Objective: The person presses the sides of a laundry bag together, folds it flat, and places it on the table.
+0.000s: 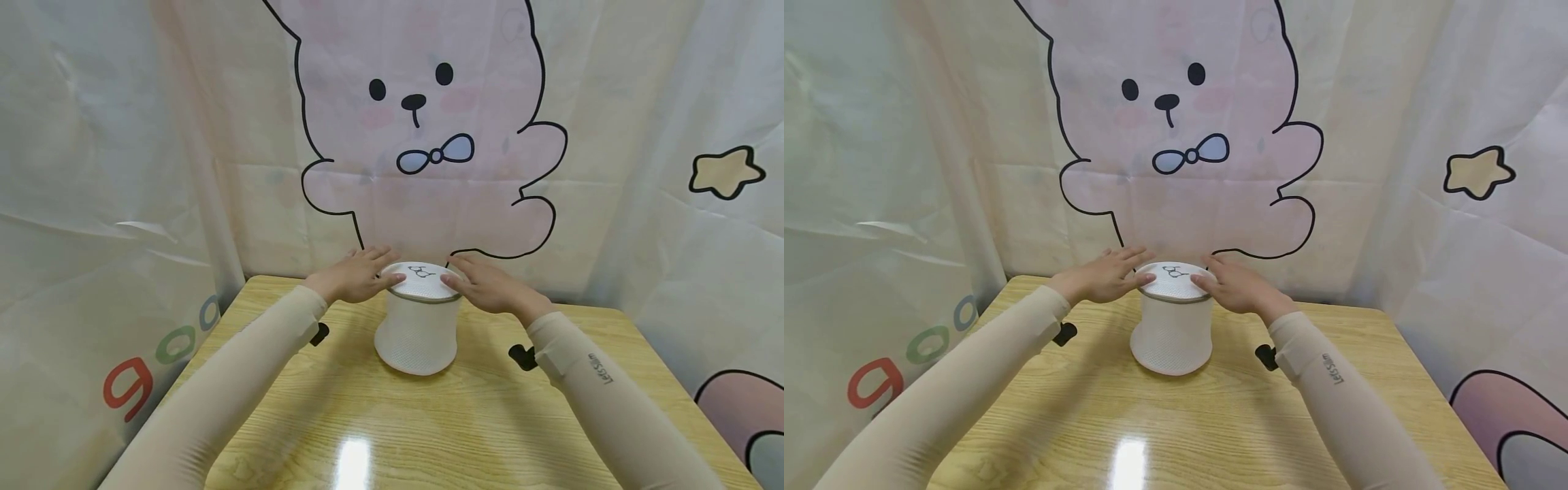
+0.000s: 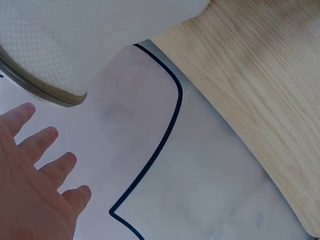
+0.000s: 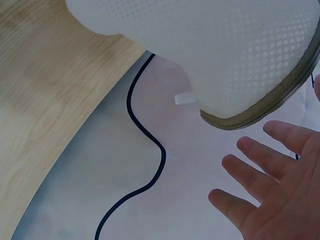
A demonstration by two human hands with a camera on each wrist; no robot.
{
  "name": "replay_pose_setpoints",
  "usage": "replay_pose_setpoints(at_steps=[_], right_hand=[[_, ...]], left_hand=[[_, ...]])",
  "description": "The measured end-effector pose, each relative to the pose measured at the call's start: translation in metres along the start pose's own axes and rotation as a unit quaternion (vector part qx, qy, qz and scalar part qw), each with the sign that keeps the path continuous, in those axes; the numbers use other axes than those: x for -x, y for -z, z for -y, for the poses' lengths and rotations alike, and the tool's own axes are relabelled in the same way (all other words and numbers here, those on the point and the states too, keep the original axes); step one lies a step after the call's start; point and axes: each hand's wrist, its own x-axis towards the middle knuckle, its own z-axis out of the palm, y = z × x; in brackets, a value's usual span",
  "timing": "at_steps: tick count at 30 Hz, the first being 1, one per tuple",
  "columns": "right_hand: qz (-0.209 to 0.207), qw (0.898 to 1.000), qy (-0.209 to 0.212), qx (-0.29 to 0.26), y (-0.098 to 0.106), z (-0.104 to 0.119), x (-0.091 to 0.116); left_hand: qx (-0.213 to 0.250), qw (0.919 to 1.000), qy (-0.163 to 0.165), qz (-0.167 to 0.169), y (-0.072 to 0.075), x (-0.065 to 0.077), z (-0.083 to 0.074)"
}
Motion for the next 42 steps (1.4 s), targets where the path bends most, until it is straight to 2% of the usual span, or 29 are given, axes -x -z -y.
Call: replay_pose_setpoints(at_steps=[10,23,42], right_hand=[[0.020,1.000,0.001,-0.015,-0.002,0.008,-0.005],[0.029,0.999,0.014,-0.015,-0.004,0.013,-0.008],[0.026,0.999,0.014,-0.028,-0.008,0.013,-0.009]], left_hand=[[0.013,0.9998,-0.009,0.008,-0.004,-0.007,-0.008],[0.023,0.9994,-0.020,0.016,-0.009,-0.014,-0.010],[0.027,0.9990,-0.017,0.030,-0.010,-0.014,-0.014]])
